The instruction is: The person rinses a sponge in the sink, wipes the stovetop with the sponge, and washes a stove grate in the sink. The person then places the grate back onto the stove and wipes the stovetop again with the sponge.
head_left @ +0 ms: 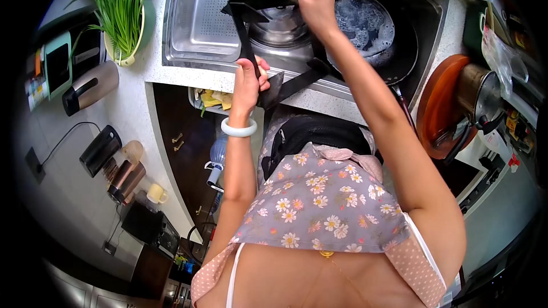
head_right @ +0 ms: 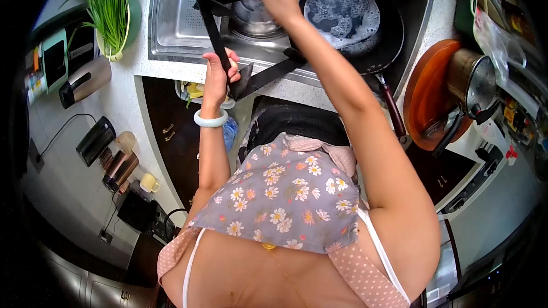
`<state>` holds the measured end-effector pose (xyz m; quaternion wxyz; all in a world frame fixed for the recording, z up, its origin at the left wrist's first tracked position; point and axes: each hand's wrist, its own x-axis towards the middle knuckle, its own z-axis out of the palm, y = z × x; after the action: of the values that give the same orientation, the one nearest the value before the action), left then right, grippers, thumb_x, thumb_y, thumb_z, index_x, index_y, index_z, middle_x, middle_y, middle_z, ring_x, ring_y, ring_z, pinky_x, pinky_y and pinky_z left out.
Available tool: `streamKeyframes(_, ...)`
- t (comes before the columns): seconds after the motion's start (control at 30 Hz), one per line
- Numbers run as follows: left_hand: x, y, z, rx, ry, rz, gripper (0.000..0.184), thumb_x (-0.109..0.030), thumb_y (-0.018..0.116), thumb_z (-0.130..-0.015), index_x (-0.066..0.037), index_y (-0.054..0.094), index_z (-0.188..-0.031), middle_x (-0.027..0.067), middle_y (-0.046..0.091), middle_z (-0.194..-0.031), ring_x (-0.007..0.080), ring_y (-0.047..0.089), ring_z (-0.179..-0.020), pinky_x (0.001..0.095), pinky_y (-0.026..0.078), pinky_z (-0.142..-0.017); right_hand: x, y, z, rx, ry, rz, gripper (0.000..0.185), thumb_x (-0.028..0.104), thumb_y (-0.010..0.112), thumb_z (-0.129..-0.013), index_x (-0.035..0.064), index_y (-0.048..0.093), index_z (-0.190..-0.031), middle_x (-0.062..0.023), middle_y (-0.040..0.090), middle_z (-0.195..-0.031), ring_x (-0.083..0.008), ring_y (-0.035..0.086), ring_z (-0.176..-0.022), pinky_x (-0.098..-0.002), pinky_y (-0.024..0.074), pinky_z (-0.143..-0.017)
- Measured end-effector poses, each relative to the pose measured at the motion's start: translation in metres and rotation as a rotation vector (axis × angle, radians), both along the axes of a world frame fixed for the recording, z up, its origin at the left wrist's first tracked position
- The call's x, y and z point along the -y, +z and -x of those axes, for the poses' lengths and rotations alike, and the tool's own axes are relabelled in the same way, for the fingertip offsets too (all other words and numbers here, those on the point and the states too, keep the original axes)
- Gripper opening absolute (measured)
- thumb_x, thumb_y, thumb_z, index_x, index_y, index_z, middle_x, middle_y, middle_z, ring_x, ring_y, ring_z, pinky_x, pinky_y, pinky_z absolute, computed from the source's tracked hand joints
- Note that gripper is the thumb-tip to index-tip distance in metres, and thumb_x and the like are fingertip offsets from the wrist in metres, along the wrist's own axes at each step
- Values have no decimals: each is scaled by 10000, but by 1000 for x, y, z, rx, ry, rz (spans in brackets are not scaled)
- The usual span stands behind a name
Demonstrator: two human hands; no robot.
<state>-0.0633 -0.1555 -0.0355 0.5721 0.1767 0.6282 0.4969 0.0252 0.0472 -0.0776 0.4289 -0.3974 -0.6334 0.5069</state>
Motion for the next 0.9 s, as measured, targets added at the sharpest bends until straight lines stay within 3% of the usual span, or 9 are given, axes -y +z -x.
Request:
streamKeyframes(0.1, -8, 1, -16, 18, -1, 29, 801, -715, 148, -849, 13, 484, -852, 17, 437, -588, 93, 422, -520, 232, 392, -508, 59, 56, 0, -1, 41, 100, 217, 186, 571, -903, 14, 636, -1018, -87, 669, -822, -96, 595, -712, -238, 473, -667)
streamKeyframes(0.17, -18, 3, -29, -12, -21, -30, 812, -740, 125, -827, -28, 502, -919, -3, 406, -611, 97, 380, -532, 242, 372, -525, 66, 47, 20, 94, -59, -239, 264, 146, 562, -886, 11, 593, -1111, -198, 628, -1048, -294, 626, -991, -337, 479, -837)
streamKeyframes(0.23, -25, 10, -36, -72, 60, -49, 833, -721, 122, -846, -19, 531, -1033, 16, 516, -718, 109, 461, -605, 265, 411, -570, 76, 42, 17, 120, 2, -223, 295, 126, 554, -879, 13, 565, -1151, -204, 608, -1095, -361, 541, -1095, -371, 451, -895)
streamKeyframes(0.33, -32, 0, -57, -137, 251, -144, 763, -644, 175, -917, -1, 562, -1055, 13, 570, -803, 116, 500, -664, 275, 413, -582, 101, 66, -21, 321, 271, 125, 248, 183, 519, -899, -19, 564, -1036, -230, 632, -859, -390, 623, -847, -433, 500, -723)
streamKeyframes(0.43, -18, -12, -61, -308, -107, -90, 617, -509, 228, -978, 3, 572, -1020, 5, 554, -776, 126, 491, -665, 273, 399, -584, 83, 81, -25, 396, 272, 228, 274, 206, 520, -897, -60, 571, -859, -244, 619, -693, -414, 625, -687, -459, 513, -644)
streamKeyframes(0.57, -50, -2, -70, -594, -18, -393, 403, -308, 347, -975, 45, 532, -1032, 89, 570, -769, 122, 479, -639, 281, 409, -596, 51, 65, -10, 531, 45, -96, 310, 239, 558, -855, -60, 600, -785, -267, 614, -737, -438, 605, -720, -490, 483, -687)
streamKeyframes(0.67, -56, 5, -73, -383, -63, -177, 337, -239, 400, -962, 56, 514, -1080, 138, 605, -834, 175, 531, -683, 311, 443, -652, 40, 61, -18, 541, 39, -27, 315, 258, 564, -852, -53, 598, -818, -279, 611, -768, -456, 591, -779, -499, 463, -727)
streamKeyframes(0.77, -62, 15, -90, -401, -92, -122, 238, -148, 441, -927, 73, 512, -982, 320, 583, -911, 483, 540, -914, 452, 442, -767, 36, 60, -38, 544, -19, -82, 357, 309, 581, -856, -48, 585, -836, -248, 594, -719, -410, 594, -702, -431, 454, -626)
streamKeyframes(0.9, -76, 26, -93, -659, -184, -194, 237, -150, 487, -914, 85, 510, -925, 315, 587, -815, 496, 545, -822, 497, 444, -674, 8, 69, -54, 562, -36, -111, 364, 293, 612, -836, -66, 583, -782, -178, 567, -621, -239, 521, -540, -364, 425, -550)
